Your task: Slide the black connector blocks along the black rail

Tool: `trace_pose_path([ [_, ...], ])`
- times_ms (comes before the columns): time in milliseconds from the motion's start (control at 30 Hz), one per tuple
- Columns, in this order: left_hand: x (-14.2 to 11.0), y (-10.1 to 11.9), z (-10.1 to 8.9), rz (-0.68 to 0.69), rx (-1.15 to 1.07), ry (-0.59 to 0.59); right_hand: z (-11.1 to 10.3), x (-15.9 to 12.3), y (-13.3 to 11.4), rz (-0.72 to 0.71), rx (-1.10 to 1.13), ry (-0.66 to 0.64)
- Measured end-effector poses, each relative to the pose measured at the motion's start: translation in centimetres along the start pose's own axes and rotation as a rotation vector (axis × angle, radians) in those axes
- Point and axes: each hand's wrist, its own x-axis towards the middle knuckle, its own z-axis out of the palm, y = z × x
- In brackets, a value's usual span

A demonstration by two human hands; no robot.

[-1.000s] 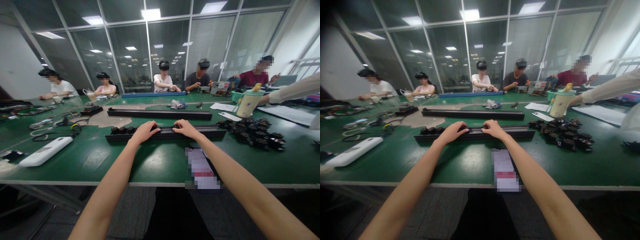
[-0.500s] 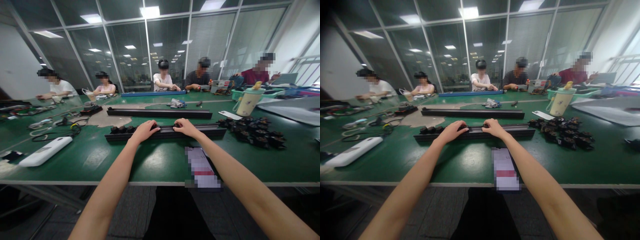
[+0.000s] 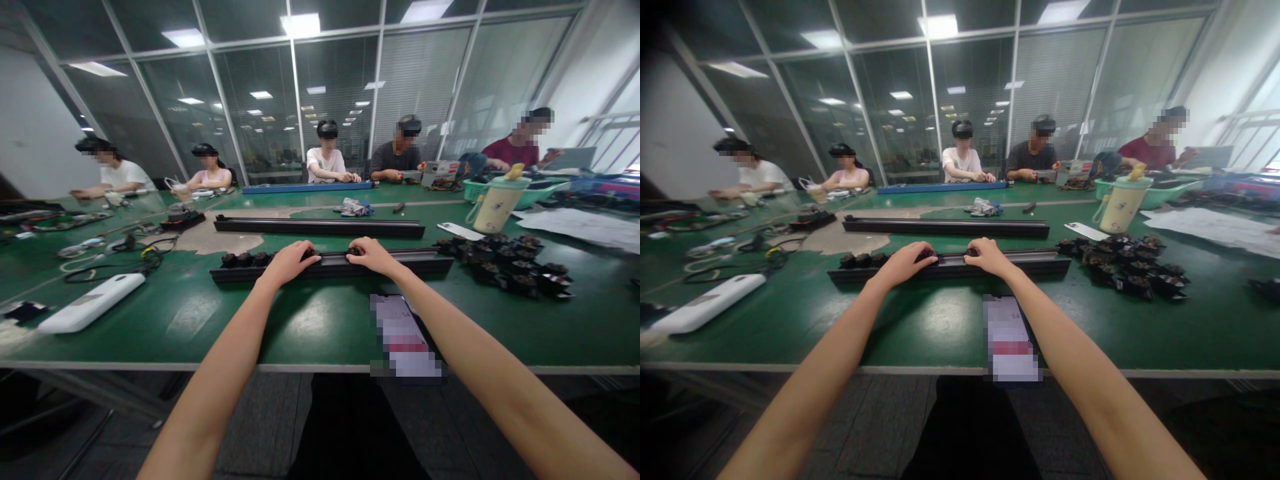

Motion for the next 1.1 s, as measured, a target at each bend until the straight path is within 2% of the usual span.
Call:
trace_pose_path([
  [167, 0.0, -0.1, 0.1, 0.001, -0.007, 0.003, -0.3, 0.0, 0.0, 0.006, 0.021, -0.014],
  [367, 0.1, -0.4, 0.3, -0.001, 0.006, 0.002, -1.2, -0.2, 0.6, 0.035, 0.118, -0.089],
  [667, 0.1, -0.6, 0.4, -0.001, 0.001, 0.004, -0.8, -0.5, 0.5, 0.065, 0.115, -0.039],
  [1100, 0.1, -0.2, 0.2, -0.008, 0.009, 0.003, -0.9, -0.6, 0.6, 0.049, 0.056, -0.034],
])
